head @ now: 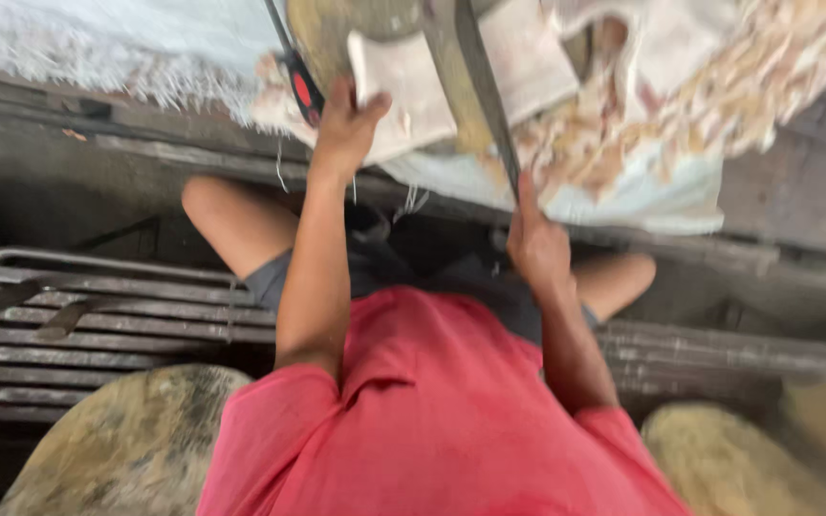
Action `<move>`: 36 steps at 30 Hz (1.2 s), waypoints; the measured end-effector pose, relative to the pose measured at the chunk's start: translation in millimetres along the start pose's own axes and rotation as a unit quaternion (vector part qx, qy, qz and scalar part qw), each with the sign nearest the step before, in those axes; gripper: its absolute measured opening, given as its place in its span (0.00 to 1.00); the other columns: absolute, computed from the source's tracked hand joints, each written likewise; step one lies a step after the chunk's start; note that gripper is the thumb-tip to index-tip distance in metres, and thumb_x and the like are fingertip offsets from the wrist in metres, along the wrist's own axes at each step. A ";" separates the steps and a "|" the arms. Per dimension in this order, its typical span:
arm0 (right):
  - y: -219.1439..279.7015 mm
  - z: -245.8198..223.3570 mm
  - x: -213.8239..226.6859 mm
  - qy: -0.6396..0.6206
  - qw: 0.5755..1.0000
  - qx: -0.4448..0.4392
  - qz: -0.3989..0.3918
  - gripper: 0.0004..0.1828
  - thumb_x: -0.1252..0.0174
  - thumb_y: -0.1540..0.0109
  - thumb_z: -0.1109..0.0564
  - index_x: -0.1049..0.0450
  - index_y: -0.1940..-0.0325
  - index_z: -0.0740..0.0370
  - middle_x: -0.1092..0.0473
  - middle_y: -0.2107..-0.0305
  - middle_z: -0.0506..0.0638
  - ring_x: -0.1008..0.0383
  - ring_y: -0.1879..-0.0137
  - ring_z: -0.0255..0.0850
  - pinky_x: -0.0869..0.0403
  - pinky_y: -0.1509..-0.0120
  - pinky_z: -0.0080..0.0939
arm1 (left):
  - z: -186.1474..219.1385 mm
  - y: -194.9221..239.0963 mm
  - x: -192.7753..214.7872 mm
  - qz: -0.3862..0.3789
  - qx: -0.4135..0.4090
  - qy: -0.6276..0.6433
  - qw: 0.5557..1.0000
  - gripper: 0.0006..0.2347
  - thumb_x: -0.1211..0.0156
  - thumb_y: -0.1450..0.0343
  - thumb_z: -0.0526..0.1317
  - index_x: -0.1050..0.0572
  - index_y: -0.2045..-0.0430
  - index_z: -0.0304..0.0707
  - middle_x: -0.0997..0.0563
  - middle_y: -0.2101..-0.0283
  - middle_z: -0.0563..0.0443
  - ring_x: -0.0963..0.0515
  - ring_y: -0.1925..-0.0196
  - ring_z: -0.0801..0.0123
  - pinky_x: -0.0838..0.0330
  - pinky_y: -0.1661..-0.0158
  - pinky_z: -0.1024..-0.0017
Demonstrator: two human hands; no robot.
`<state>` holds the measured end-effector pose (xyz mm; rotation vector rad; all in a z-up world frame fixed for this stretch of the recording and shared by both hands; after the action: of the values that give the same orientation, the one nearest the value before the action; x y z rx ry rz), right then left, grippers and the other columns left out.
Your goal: The person sits cross-legged on a metal grate floor and uses a large knife to slice thin, white, rectangular sheets of food into smaller strips on a round wooden cutting board. The cut pieces accumulate on a white sack placed next to the board.
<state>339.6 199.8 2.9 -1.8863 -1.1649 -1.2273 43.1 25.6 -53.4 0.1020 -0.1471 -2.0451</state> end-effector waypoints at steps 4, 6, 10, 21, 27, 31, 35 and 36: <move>-21.7 10.4 1.8 -0.014 1.000 -0.023 0.006 0.37 0.48 0.33 0.64 0.48 0.20 0.55 0.25 0.67 0.69 0.24 0.64 0.68 0.28 0.61 0.65 | -17.4 -10.4 -43.4 0.025 -0.012 0.104 0.994 0.20 0.34 0.32 0.35 0.36 0.51 0.31 0.21 0.53 0.41 0.18 0.51 0.64 0.23 0.50 0.69; -19.1 5.7 7.3 -0.037 0.999 -0.023 0.032 0.38 0.49 0.33 0.65 0.49 0.19 0.56 0.26 0.67 0.70 0.24 0.63 0.68 0.28 0.61 0.64 | -18.6 -5.1 -63.1 0.017 -0.072 0.027 0.997 0.19 0.32 0.31 0.35 0.35 0.52 0.28 0.20 0.54 0.39 0.18 0.52 0.62 0.24 0.50 0.67; -7.5 -4.7 15.3 -0.063 0.996 -0.035 0.058 0.40 0.48 0.33 0.66 0.52 0.18 0.57 0.27 0.70 0.70 0.24 0.64 0.67 0.27 0.61 0.63 | -9.3 3.8 -46.5 0.041 -0.048 -0.160 0.985 0.20 0.30 0.33 0.38 0.32 0.52 0.27 0.17 0.67 0.41 0.15 0.67 0.61 0.22 0.63 0.66; -22.8 -23.0 8.0 0.006 0.999 0.041 0.035 0.39 0.45 0.35 0.65 0.49 0.20 0.58 0.25 0.70 0.62 0.24 0.71 0.59 0.25 0.66 0.56 | -4.2 5.7 -35.4 0.042 -0.061 -0.138 0.988 0.21 0.30 0.34 0.36 0.30 0.51 0.23 0.15 0.68 0.43 0.13 0.67 0.64 0.20 0.65 0.69; 6.7 -15.5 98.5 -0.085 0.982 -0.041 0.165 0.34 0.49 0.32 0.65 0.44 0.20 0.62 0.27 0.72 0.61 0.24 0.71 0.54 0.24 0.65 0.52 | -2.0 12.2 -35.3 0.044 -0.050 -0.125 0.990 0.21 0.30 0.34 0.36 0.30 0.50 0.23 0.15 0.68 0.44 0.14 0.69 0.65 0.21 0.65 0.70; -22.6 -21.4 32.1 0.003 0.996 0.036 0.083 0.34 0.49 0.33 0.65 0.44 0.22 0.66 0.26 0.68 0.67 0.24 0.69 0.62 0.25 0.65 0.58 | -5.3 7.7 -34.1 0.048 -0.066 -0.140 0.987 0.21 0.30 0.35 0.35 0.30 0.51 0.23 0.16 0.68 0.43 0.14 0.67 0.65 0.21 0.64 0.69; -27.1 -3.0 -1.1 0.004 0.999 0.036 0.025 0.34 0.49 0.34 0.64 0.45 0.22 0.66 0.26 0.65 0.72 0.25 0.66 0.68 0.27 0.64 0.62 | -11.3 -12.7 -47.0 0.043 -0.093 -0.090 0.991 0.19 0.31 0.34 0.34 0.27 0.51 0.26 0.15 0.65 0.43 0.16 0.66 0.64 0.22 0.64 0.68; -14.7 -1.6 2.0 -0.028 0.999 0.032 0.028 0.35 0.49 0.33 0.64 0.45 0.21 0.63 0.26 0.66 0.72 0.25 0.65 0.69 0.27 0.62 0.63 | -13.6 -0.3 -40.5 0.040 -0.101 -0.090 0.990 0.19 0.31 0.34 0.34 0.28 0.51 0.27 0.15 0.65 0.44 0.15 0.65 0.65 0.22 0.63 0.68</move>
<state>326.1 205.6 5.7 -1.9034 -1.1596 -1.0996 63.3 61.0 -66.5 -0.2112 -0.0544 -1.9745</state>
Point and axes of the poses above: each hand's wrist, its own y-axis away from the middle knuckle, its own x-axis out of the back of the hand, z = x × y, the point moved 5 cm from there along -y, towards the middle knuckle
